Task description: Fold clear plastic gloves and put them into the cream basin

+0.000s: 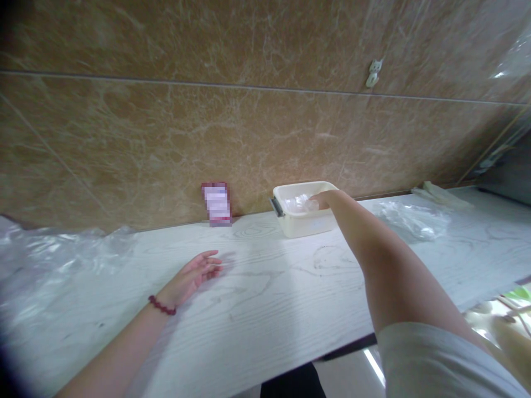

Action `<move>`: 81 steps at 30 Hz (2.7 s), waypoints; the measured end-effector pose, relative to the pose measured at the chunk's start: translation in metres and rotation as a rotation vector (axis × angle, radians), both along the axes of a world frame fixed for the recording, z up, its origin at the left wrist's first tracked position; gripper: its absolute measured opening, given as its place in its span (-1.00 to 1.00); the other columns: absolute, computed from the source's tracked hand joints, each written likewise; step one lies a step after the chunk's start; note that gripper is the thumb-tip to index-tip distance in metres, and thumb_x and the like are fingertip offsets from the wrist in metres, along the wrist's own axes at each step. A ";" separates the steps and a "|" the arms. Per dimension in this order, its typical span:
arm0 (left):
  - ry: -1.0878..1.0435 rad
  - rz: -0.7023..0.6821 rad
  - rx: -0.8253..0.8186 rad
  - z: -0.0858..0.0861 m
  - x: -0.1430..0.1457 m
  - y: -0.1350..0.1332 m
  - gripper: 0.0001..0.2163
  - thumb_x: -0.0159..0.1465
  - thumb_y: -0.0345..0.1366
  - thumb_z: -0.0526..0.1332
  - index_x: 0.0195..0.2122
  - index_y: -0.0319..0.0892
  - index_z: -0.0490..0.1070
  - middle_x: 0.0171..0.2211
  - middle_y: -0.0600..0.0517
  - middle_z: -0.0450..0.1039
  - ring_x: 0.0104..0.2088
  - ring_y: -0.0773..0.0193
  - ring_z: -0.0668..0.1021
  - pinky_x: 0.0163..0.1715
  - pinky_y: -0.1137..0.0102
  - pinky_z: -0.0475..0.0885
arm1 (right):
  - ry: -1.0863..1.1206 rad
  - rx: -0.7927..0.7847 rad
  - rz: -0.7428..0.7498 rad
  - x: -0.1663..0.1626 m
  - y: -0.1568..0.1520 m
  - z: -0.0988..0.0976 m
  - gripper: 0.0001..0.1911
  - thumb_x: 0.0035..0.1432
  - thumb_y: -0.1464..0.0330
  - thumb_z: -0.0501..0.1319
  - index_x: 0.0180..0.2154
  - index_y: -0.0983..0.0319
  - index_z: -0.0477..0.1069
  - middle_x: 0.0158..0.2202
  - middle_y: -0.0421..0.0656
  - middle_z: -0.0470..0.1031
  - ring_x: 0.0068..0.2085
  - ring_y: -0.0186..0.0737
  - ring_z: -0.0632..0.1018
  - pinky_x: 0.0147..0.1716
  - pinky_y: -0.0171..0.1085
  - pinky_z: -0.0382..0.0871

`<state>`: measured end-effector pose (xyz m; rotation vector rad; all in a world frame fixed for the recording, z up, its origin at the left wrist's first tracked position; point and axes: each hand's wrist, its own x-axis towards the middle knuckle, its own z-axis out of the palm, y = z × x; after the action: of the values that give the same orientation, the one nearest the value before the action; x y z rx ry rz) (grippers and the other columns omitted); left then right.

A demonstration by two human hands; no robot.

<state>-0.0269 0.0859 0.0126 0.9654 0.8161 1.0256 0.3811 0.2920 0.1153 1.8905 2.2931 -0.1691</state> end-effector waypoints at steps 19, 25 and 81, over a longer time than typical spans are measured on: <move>-0.018 -0.001 0.001 0.003 0.001 -0.001 -0.70 0.07 -0.36 0.17 -0.15 -0.21 0.23 -0.27 -0.04 0.38 -0.27 0.26 0.45 -0.19 0.30 0.26 | 0.119 0.108 -0.131 0.016 -0.049 0.028 -0.60 0.09 0.17 -0.09 -0.44 0.25 0.41 -0.48 -0.18 0.42 -0.53 -0.38 0.37 -0.50 -0.40 0.15; -0.019 -0.002 0.023 0.006 0.002 -0.004 -0.70 0.07 -0.36 0.18 -0.15 -0.23 0.23 -0.27 -0.05 0.38 -0.27 0.27 0.45 -0.19 0.31 0.27 | 0.199 0.612 -0.021 -0.017 -0.085 0.036 -0.73 0.06 0.29 -0.03 -0.32 0.23 0.38 -0.34 -0.13 0.44 -0.31 -0.24 0.40 -0.33 -0.34 0.18; 1.676 0.360 0.188 0.033 -0.167 -0.080 -0.49 0.10 -0.21 -0.03 0.05 -0.38 0.10 0.02 -0.20 0.21 0.01 0.15 0.28 -0.01 0.35 0.11 | 1.047 0.091 0.340 -0.255 -0.169 -0.109 -0.76 0.02 0.26 -0.02 -0.36 0.20 0.36 -0.39 -0.16 0.46 -0.36 -0.27 0.46 -0.34 -0.30 0.30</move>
<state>-0.1937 0.0061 0.0454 1.8586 2.3305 0.3571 0.1260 0.1235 0.0067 1.5763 3.2288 -1.2790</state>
